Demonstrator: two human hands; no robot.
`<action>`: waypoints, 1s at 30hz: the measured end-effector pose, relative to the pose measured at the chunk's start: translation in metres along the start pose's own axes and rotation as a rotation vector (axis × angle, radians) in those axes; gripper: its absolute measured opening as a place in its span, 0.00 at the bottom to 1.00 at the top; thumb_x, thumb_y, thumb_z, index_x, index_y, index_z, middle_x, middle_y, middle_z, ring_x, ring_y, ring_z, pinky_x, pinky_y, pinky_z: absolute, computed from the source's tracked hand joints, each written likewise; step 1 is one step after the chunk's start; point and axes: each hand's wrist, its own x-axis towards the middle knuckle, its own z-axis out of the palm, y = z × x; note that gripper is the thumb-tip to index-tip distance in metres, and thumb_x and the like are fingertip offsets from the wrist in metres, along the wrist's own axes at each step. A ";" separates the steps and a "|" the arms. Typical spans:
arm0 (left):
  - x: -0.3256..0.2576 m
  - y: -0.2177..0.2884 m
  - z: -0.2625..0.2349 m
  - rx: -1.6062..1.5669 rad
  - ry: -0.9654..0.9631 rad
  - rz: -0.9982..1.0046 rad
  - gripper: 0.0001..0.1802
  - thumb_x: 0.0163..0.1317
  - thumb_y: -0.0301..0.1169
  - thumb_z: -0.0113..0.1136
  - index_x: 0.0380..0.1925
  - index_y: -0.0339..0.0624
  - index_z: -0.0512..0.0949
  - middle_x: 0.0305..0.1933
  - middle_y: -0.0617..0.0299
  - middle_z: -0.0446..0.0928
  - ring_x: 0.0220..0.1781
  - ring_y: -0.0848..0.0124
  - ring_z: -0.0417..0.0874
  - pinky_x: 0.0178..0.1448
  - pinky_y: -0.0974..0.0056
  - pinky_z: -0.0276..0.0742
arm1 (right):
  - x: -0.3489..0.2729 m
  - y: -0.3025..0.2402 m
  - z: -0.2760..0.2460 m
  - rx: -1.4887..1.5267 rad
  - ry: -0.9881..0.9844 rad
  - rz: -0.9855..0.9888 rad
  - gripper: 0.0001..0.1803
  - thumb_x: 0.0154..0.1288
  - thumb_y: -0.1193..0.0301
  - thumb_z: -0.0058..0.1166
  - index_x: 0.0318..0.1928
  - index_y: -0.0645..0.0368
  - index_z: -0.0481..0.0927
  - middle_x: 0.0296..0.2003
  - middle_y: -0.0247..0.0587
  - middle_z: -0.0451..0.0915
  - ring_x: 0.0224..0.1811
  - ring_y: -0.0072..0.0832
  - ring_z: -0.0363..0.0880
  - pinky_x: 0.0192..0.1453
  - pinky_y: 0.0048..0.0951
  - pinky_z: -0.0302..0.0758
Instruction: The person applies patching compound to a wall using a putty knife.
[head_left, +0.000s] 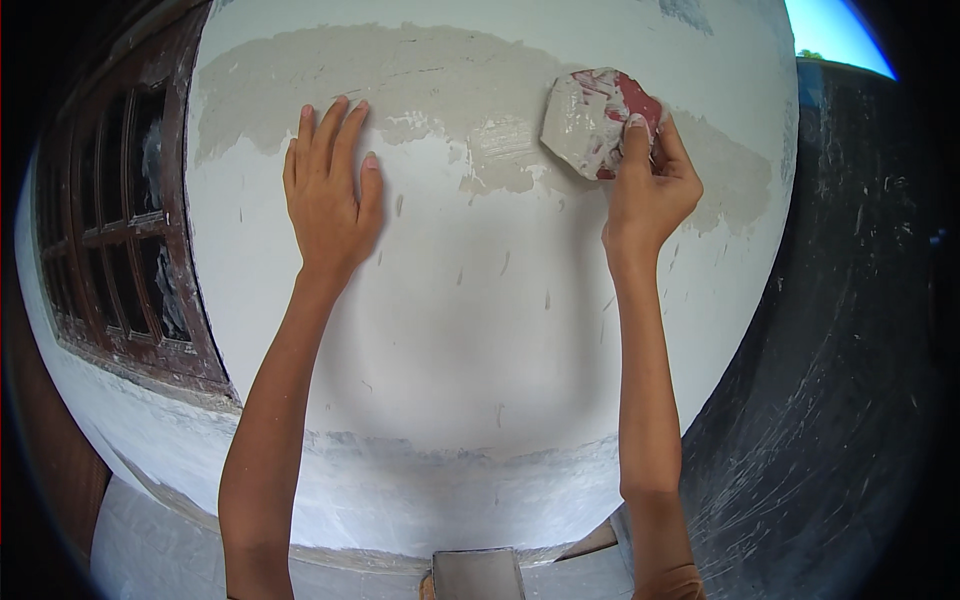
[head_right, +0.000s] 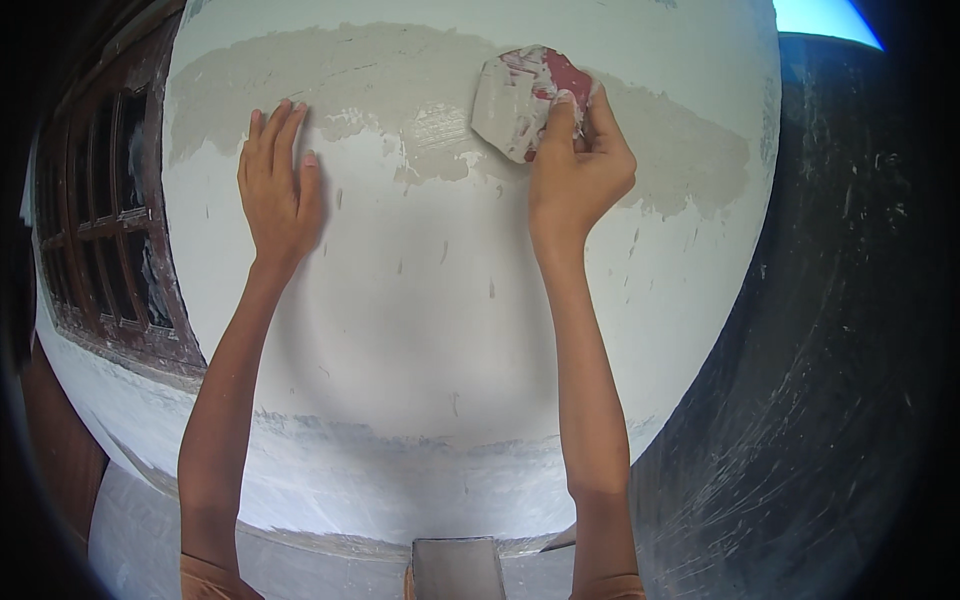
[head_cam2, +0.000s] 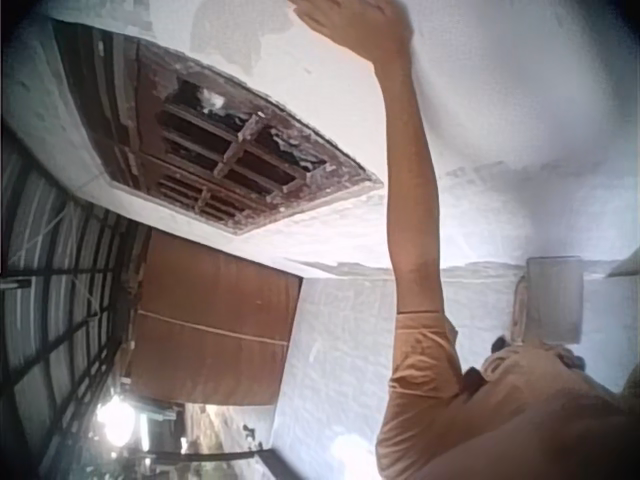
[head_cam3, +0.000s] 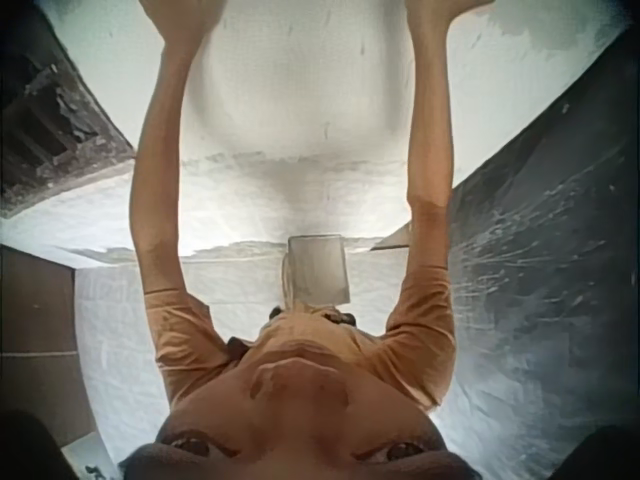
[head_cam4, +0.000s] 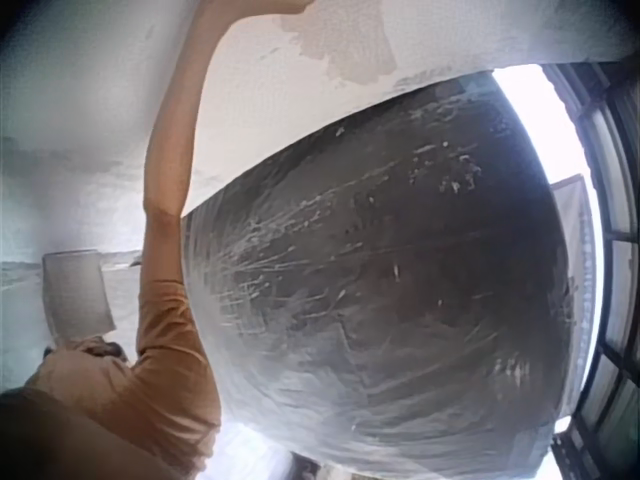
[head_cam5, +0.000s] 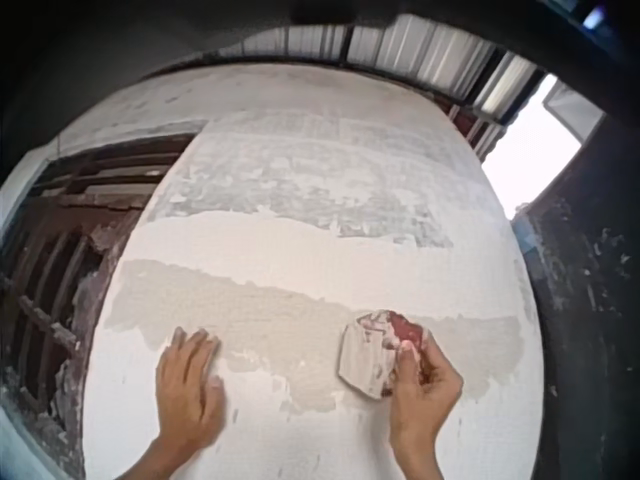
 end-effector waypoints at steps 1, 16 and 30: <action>0.000 0.001 0.000 0.016 -0.021 0.011 0.27 0.68 0.35 0.44 0.68 0.48 0.67 0.73 0.57 0.64 0.79 0.54 0.52 0.78 0.45 0.44 | -0.005 -0.001 0.004 0.071 -0.015 -0.019 0.23 0.67 0.74 0.55 0.59 0.74 0.74 0.38 0.45 0.86 0.29 0.14 0.75 0.34 0.19 0.73; 0.001 -0.001 0.000 0.055 -0.002 0.008 0.28 0.68 0.37 0.42 0.69 0.52 0.65 0.74 0.60 0.62 0.80 0.56 0.51 0.79 0.46 0.41 | -0.027 0.010 -0.001 -0.211 -0.070 0.039 0.22 0.68 0.75 0.54 0.59 0.74 0.74 0.38 0.45 0.86 0.26 0.15 0.72 0.35 0.20 0.73; -0.001 -0.002 0.000 0.064 -0.008 0.001 0.27 0.67 0.37 0.45 0.67 0.52 0.68 0.73 0.60 0.64 0.79 0.56 0.53 0.79 0.45 0.44 | -0.008 0.021 -0.041 -0.118 0.088 0.100 0.21 0.68 0.75 0.54 0.59 0.73 0.75 0.40 0.45 0.85 0.30 0.18 0.79 0.35 0.21 0.77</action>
